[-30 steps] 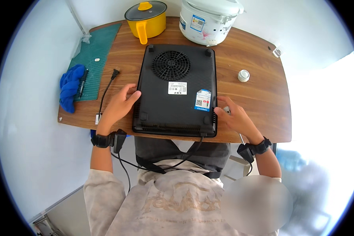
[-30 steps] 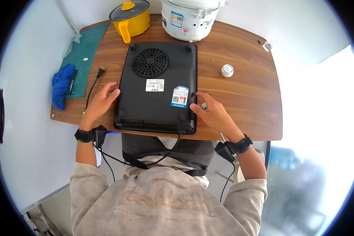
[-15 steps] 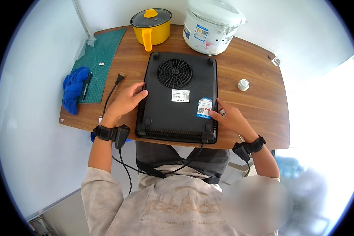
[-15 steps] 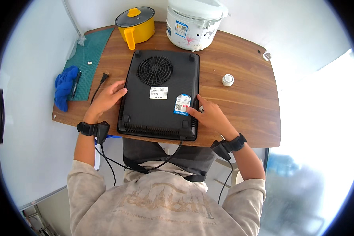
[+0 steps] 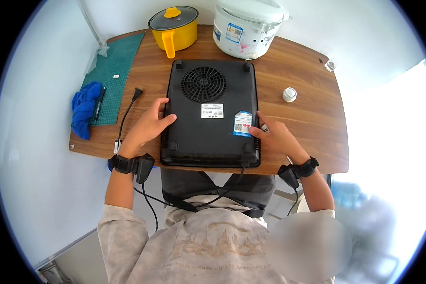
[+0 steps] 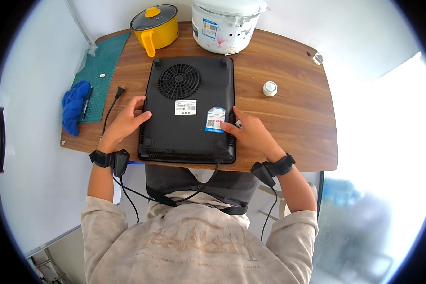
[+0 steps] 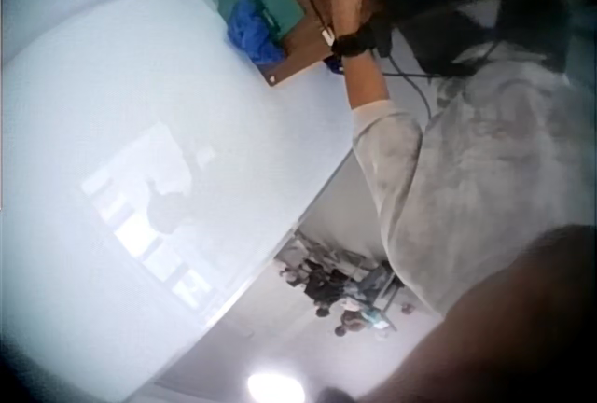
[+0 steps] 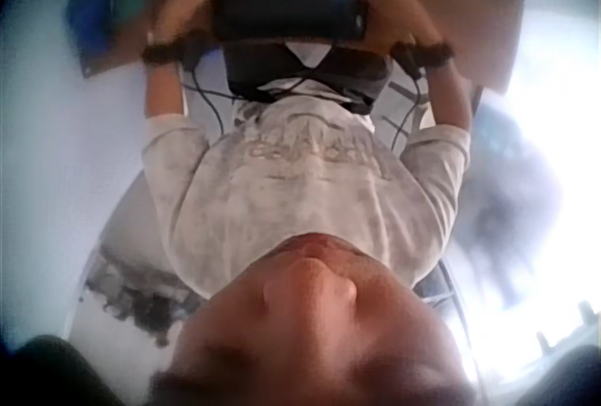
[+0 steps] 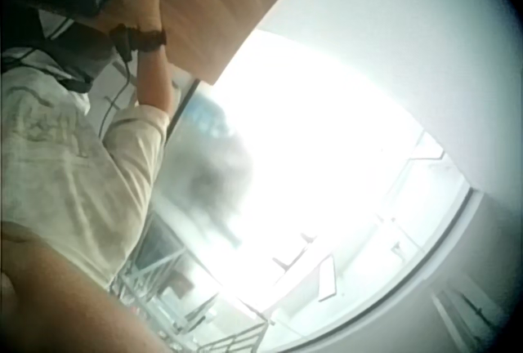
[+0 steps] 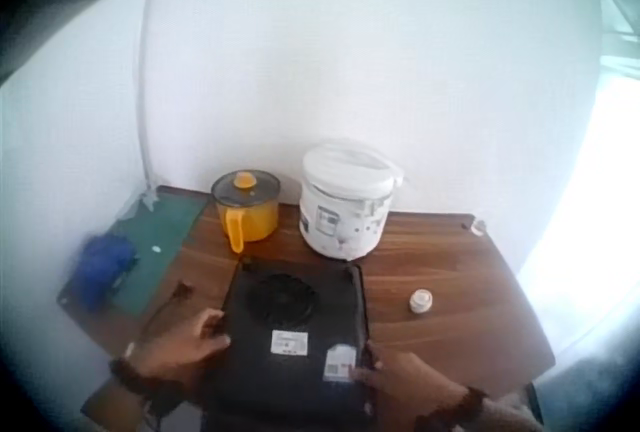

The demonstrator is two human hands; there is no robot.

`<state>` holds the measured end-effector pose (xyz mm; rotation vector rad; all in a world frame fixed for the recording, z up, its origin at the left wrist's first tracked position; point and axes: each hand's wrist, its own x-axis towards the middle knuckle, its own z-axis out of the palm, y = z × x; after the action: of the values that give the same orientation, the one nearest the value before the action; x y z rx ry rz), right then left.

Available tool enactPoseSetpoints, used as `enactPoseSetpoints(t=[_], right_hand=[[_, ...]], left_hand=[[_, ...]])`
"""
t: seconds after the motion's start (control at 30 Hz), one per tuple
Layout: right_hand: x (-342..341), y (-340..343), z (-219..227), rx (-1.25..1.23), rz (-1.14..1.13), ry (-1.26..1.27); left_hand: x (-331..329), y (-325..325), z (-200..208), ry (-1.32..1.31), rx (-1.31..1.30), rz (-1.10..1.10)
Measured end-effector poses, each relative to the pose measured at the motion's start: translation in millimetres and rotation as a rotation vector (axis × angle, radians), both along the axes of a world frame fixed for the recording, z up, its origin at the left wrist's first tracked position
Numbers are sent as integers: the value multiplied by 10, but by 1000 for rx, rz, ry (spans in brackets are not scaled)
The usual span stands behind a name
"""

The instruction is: The person uses a screwdriver to tighten screws on the bottom of a yellow pot, then places a glass lid on top. They then pick up a black appliance and place it on the table.

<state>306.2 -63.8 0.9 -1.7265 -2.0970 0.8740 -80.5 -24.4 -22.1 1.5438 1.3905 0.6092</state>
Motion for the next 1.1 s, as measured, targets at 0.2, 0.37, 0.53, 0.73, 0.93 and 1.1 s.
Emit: enactPoseSetpoints(t=[0.2, 0.37, 0.53, 0.73, 0.93, 1.1], right_hand=[[3, 39, 116, -156, -36, -25], [38, 74, 117, -173, -23, -19], [18, 46, 110, -175, -51, -32], [-2, -175, 107, -95, -87, 0], [5, -630, 307, -242, -57, -21], [-37, -899, 250, -152, -4, -13]], left_hand=[[-13, -119, 18, -22, 3, -42], [-33, -120, 69, 38, 18, -39], [-200, 136, 126, 51, -106, -108], [-208, 565, 232, 56, -111, -63], [-104, 1000, -16, 74, -32, 92], [-8, 1225, -12, 41, -100, 54]])
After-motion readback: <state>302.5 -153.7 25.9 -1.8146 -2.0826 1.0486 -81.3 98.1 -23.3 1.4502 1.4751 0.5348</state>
